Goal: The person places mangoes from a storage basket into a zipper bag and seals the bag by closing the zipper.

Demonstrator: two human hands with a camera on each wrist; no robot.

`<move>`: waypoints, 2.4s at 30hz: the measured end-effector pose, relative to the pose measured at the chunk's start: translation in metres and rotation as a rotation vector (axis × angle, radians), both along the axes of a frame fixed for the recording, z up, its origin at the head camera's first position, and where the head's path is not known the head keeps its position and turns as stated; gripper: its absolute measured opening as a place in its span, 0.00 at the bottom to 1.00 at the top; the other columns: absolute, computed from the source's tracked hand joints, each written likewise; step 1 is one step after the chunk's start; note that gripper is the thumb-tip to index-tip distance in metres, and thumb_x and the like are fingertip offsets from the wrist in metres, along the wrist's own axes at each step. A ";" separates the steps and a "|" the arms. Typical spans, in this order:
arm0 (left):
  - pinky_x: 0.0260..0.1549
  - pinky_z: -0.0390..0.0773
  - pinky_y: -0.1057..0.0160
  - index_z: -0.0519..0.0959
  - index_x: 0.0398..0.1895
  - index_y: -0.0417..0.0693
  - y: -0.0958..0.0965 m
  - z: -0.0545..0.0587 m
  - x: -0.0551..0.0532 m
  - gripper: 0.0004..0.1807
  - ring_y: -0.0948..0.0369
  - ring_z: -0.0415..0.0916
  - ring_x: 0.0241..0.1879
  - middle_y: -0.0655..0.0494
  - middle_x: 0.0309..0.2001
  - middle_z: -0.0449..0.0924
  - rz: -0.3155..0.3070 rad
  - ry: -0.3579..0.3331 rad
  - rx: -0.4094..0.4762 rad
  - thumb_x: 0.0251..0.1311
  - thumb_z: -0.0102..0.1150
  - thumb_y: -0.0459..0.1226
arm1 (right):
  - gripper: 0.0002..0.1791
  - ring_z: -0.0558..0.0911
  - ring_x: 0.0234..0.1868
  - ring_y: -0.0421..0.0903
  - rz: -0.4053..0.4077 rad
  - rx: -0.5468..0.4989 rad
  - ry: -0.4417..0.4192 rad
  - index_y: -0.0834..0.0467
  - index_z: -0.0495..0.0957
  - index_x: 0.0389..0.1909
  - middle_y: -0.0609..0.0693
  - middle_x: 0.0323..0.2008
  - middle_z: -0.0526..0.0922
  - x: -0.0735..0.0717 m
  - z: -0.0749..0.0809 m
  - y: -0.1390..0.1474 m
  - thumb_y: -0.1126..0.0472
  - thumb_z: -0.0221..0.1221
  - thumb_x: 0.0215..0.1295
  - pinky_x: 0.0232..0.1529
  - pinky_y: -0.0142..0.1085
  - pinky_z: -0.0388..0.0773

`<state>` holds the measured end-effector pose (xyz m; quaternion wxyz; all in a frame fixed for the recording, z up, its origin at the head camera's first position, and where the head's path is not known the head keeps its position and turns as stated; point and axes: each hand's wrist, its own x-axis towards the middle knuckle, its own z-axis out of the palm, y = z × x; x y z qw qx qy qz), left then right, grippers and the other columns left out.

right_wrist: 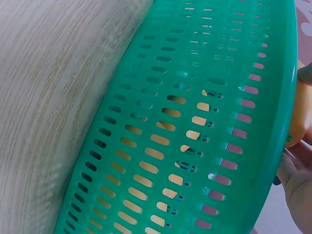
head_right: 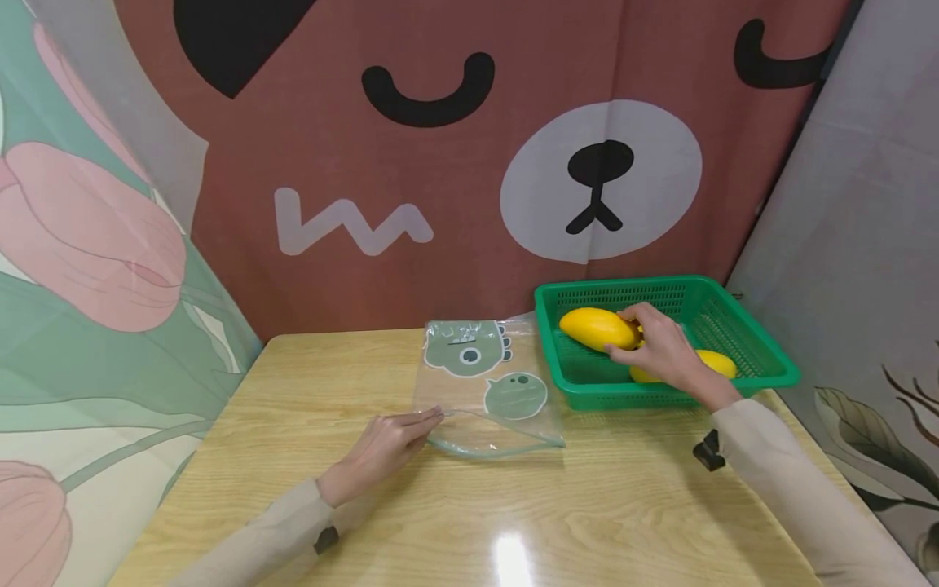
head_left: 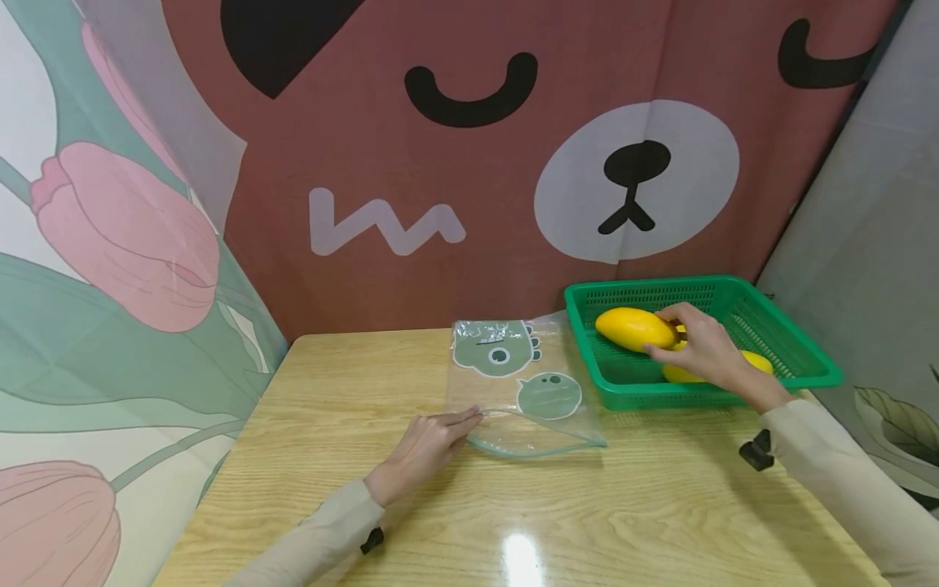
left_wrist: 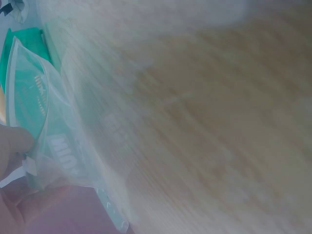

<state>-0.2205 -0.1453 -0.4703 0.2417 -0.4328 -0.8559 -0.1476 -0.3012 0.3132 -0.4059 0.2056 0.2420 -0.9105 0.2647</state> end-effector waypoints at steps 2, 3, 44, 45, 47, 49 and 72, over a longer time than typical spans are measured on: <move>0.16 0.65 0.80 0.83 0.53 0.42 0.000 0.000 0.000 0.24 0.57 0.86 0.40 0.48 0.53 0.82 0.000 -0.001 -0.003 0.50 0.70 0.24 | 0.29 0.79 0.41 0.55 0.003 0.003 -0.002 0.71 0.73 0.53 0.65 0.51 0.78 0.001 0.001 -0.001 0.62 0.71 0.54 0.41 0.55 0.81; 0.16 0.65 0.80 0.83 0.53 0.42 0.000 0.000 0.000 0.24 0.57 0.85 0.40 0.48 0.53 0.82 -0.001 0.000 -0.005 0.50 0.70 0.24 | 0.29 0.79 0.41 0.56 0.004 0.005 -0.002 0.71 0.73 0.53 0.66 0.51 0.78 0.001 0.001 -0.001 0.62 0.71 0.54 0.41 0.55 0.81; 0.13 0.60 0.80 0.83 0.54 0.41 0.000 0.001 -0.002 0.23 0.68 0.77 0.24 0.48 0.54 0.82 0.010 -0.020 -0.010 0.52 0.69 0.24 | 0.27 0.82 0.40 0.53 0.114 -0.045 0.033 0.68 0.75 0.51 0.62 0.47 0.80 0.016 0.006 -0.019 0.65 0.74 0.51 0.36 0.46 0.84; 0.13 0.60 0.80 0.83 0.54 0.41 0.000 0.001 -0.002 0.22 0.68 0.76 0.23 0.48 0.54 0.82 0.011 -0.020 -0.012 0.53 0.69 0.24 | 0.27 0.82 0.40 0.53 0.117 -0.044 0.034 0.68 0.75 0.51 0.62 0.47 0.80 0.016 0.006 -0.019 0.65 0.74 0.51 0.36 0.46 0.84; 0.13 0.62 0.79 0.83 0.54 0.42 0.000 0.001 -0.002 0.22 0.68 0.78 0.25 0.48 0.54 0.82 0.012 -0.019 -0.016 0.53 0.69 0.25 | 0.28 0.81 0.41 0.53 0.122 -0.043 0.030 0.69 0.75 0.51 0.62 0.47 0.80 0.017 0.005 -0.020 0.64 0.74 0.51 0.36 0.47 0.84; 0.14 0.65 0.78 0.83 0.53 0.41 0.000 0.001 -0.002 0.22 0.66 0.81 0.28 0.48 0.54 0.82 0.009 -0.017 -0.015 0.53 0.69 0.25 | 0.28 0.81 0.41 0.54 0.127 -0.044 0.031 0.69 0.75 0.51 0.62 0.47 0.80 0.018 0.004 -0.021 0.64 0.74 0.51 0.36 0.47 0.84; 0.14 0.60 0.82 0.84 0.52 0.41 0.002 -0.001 -0.003 0.19 0.70 0.74 0.20 0.47 0.52 0.83 -0.002 -0.018 0.014 0.55 0.67 0.25 | 0.27 0.80 0.40 0.46 0.170 -0.040 0.076 0.65 0.77 0.49 0.57 0.47 0.82 0.030 0.006 -0.038 0.64 0.76 0.48 0.36 0.31 0.83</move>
